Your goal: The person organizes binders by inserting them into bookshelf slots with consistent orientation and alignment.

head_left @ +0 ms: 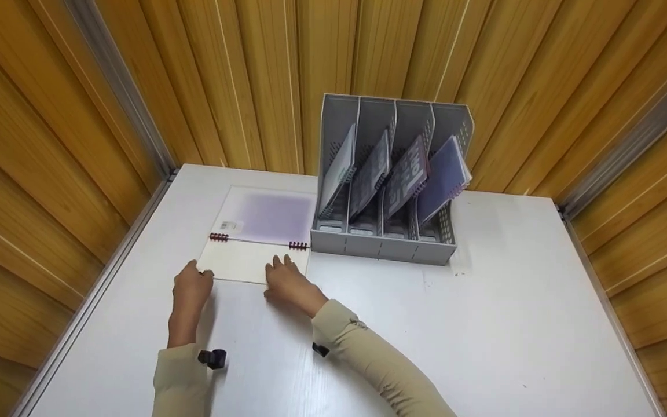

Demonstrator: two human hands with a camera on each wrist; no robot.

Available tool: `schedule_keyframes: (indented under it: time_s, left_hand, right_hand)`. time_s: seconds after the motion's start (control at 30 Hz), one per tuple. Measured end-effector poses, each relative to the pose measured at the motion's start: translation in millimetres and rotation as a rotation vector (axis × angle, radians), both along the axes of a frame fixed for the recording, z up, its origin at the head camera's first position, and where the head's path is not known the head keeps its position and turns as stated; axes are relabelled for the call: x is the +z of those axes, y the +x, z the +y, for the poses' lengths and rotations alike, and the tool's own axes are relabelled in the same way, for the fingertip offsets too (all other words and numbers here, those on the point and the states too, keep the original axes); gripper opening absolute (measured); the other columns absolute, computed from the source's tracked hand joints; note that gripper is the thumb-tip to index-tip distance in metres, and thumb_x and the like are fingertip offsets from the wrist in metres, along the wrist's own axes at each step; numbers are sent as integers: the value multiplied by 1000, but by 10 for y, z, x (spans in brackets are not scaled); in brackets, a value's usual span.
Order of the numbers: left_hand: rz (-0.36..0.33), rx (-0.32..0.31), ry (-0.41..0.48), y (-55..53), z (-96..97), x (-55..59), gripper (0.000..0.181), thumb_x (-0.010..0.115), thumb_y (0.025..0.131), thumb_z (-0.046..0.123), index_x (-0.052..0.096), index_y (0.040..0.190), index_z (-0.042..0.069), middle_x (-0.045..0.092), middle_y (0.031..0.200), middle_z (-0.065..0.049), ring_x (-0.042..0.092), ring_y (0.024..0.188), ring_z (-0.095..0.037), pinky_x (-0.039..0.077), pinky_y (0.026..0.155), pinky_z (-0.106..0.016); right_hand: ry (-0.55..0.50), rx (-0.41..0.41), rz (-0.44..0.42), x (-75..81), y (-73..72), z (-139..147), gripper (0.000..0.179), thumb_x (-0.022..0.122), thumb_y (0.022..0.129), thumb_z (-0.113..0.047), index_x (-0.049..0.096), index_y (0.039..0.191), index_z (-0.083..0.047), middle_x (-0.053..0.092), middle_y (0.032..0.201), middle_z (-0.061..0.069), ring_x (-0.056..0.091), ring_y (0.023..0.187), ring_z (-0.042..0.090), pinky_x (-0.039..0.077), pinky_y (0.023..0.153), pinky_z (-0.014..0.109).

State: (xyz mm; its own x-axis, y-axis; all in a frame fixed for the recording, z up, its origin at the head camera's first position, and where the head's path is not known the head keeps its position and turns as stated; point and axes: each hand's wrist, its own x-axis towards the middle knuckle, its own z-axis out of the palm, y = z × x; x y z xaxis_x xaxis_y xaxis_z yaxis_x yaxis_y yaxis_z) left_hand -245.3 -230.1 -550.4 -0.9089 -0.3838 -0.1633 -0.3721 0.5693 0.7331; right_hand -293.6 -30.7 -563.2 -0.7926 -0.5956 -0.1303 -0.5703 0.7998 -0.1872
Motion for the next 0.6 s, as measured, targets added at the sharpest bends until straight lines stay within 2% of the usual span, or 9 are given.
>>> schedule_keyframes:
  time_s: [0.07,0.17,0.27,0.33,0.43,0.5,0.6]
  left_hand:
    - [-9,21,52,10,-62,-27,59,42,103,10,23,150,-20,38,145,-44,54,123,-51,51,93,-58]
    - [-13,43,140,17,-145,-57,63,40,102,11,16,152,-19,29,150,-45,42,135,-53,44,103,-60]
    - [27,106,300,-9,-203,-59,65,38,102,13,14,154,-17,24,155,-42,31,143,-53,36,112,-59]
    - [63,168,428,-35,-226,-45,64,37,103,13,13,155,-15,23,156,-40,30,145,-50,34,115,-56]
    - [111,277,648,-62,-249,-31,63,36,103,10,12,157,-12,22,159,-35,33,145,-41,34,117,-46]
    - [143,336,819,-57,-263,-26,63,36,102,6,10,158,-9,22,159,-32,33,146,-36,34,117,-38]
    - [222,394,1119,-29,-283,-27,63,37,102,-2,11,158,-8,21,158,-27,30,147,-31,34,116,-32]
  right_hand:
    - [57,-15,55,-33,8,-45,57,71,95,-30,56,139,4,53,144,25,49,134,46,43,112,44]
    - [131,11,242,-93,42,-111,37,62,99,-22,65,128,2,64,131,22,62,118,42,55,95,40]
    - [154,37,420,-128,70,-154,29,53,100,-11,72,120,-1,71,115,18,70,101,36,60,80,37]
    - [159,52,500,-139,70,-164,29,51,98,-7,73,117,-3,73,103,15,71,90,31,61,73,35]
    - [192,112,552,-150,52,-157,27,52,97,-6,75,111,-4,74,94,11,71,83,24,61,75,37]
    - [222,162,548,-159,43,-145,26,53,97,-5,77,106,-4,75,92,10,71,84,22,60,79,38]
    - [233,213,508,-167,40,-134,24,54,95,-6,78,99,-5,76,96,10,73,91,22,59,85,41]
